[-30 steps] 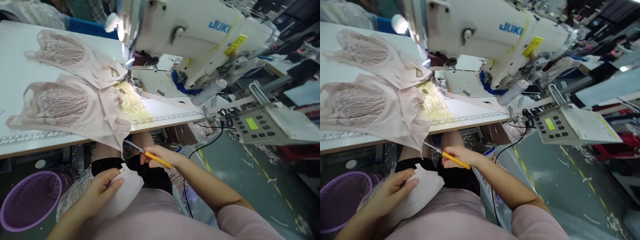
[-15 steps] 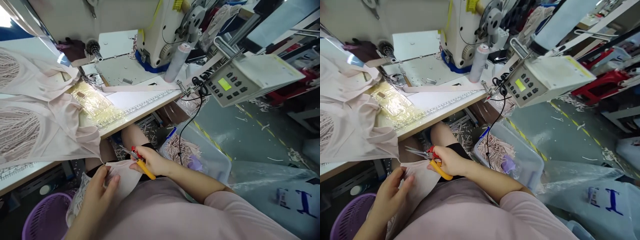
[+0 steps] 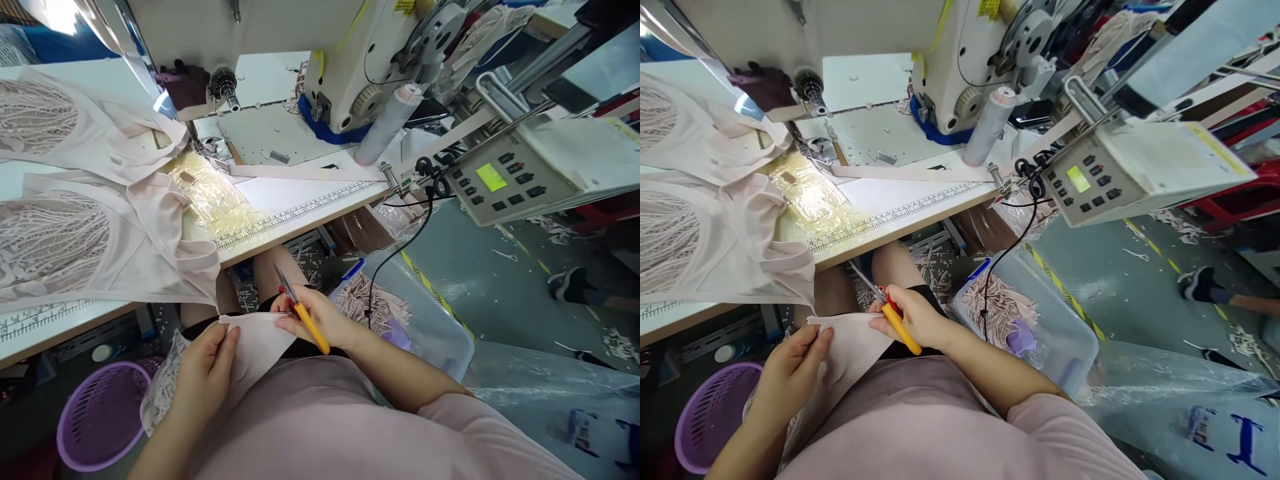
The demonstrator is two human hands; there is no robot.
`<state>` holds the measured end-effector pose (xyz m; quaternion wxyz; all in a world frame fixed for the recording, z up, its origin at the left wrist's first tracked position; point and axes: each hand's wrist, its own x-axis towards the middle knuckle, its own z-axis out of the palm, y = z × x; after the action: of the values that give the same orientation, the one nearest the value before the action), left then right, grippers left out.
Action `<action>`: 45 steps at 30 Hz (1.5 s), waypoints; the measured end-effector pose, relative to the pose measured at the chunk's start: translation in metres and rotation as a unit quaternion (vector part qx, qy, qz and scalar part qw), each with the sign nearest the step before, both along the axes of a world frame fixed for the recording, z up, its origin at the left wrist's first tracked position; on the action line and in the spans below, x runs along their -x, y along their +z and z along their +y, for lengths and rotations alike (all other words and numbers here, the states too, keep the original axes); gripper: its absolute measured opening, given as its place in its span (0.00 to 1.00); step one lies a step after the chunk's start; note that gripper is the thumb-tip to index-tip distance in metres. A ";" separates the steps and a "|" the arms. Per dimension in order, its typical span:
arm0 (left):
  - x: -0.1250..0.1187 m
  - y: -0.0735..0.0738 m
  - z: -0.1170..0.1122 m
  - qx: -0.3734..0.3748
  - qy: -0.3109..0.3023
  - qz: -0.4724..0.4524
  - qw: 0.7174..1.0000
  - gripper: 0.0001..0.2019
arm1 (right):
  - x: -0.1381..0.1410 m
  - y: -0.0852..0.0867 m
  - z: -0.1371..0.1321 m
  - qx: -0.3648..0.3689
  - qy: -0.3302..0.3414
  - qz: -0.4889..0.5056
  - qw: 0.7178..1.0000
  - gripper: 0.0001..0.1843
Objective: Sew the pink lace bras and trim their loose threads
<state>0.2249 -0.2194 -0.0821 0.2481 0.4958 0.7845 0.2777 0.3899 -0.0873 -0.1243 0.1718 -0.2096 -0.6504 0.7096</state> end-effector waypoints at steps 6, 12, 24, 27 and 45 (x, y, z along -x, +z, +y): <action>0.005 -0.001 -0.004 0.060 0.014 -0.122 0.991 0.14 | 0.002 -0.008 -0.001 0.003 -0.041 -0.010 0.999 0.20; -0.002 -0.002 -0.005 0.075 0.052 -0.139 0.986 0.19 | 0.001 -0.004 -0.002 -0.070 -0.036 -0.022 0.997 0.20; -0.004 -0.004 0.005 -0.142 -0.020 -0.027 0.989 0.09 | -0.003 0.019 0.015 -0.125 0.025 -0.027 0.991 0.11; -0.007 -0.001 0.006 -0.163 -0.035 -0.027 0.986 0.08 | 0.004 0.032 0.022 -0.135 0.048 -0.007 0.990 0.10; -0.008 -0.005 0.000 -0.165 0.024 -0.144 0.975 0.05 | 0.026 0.030 -0.005 -0.308 0.009 0.003 0.951 0.07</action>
<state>0.2329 -0.2192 -0.0868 0.2668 0.4656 0.6957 0.4775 0.3643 -0.0919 -0.0940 0.2234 -0.1381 -0.8386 0.4773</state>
